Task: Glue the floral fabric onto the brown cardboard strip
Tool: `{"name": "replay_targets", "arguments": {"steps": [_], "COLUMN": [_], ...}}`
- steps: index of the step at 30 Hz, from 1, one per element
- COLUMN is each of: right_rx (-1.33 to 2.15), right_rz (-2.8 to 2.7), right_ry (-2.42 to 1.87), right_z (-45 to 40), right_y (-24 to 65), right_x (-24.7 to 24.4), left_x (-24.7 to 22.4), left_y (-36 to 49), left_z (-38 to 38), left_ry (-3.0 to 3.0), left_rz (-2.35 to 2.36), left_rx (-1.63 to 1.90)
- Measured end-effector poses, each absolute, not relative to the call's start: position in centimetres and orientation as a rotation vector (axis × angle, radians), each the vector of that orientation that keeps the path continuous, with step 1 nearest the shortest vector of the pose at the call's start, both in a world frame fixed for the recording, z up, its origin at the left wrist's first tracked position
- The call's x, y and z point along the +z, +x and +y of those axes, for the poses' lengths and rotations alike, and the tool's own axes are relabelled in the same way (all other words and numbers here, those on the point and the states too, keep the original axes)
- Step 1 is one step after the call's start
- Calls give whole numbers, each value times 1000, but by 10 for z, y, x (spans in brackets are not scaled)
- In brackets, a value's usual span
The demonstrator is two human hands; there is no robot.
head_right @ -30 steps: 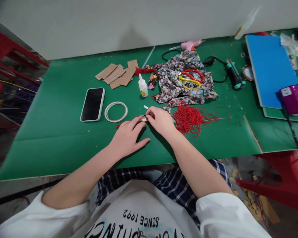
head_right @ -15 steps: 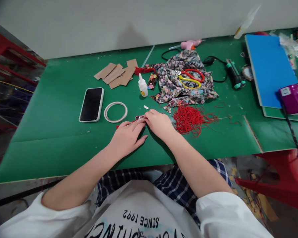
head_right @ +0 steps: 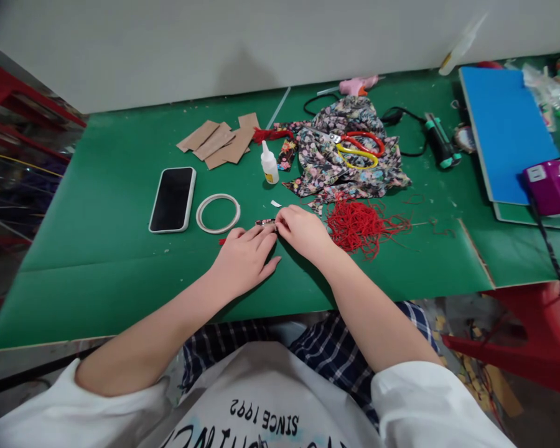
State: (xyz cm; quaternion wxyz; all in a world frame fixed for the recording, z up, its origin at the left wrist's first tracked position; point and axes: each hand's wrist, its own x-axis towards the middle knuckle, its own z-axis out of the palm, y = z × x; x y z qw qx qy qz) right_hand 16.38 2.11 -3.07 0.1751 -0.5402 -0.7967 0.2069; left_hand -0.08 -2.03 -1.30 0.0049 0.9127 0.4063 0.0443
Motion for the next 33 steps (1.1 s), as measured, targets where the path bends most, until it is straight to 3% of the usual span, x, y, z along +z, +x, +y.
{"name": "replay_targets", "arguments": {"steps": [11,17,21,33], "right_rx": [628,656,541,181], "right_rz": [-2173,-2201,-2314,-2687], "right_ry": [-1507,-1487,-1529,-1661], "right_z": [23,23,21,18], "right_y": [165,165,162,138], "right_x": [-33,-31,-26,-9], "left_x": [-10,-7,-9,-28], "left_y": [1,-27,-45,-38], "left_z": [-16,-2,13,16], "left_ry": [2831,2633,2708,2892], "left_rz": [1237,1103,1204,1160], "left_rx": [76,360,596,553]}}
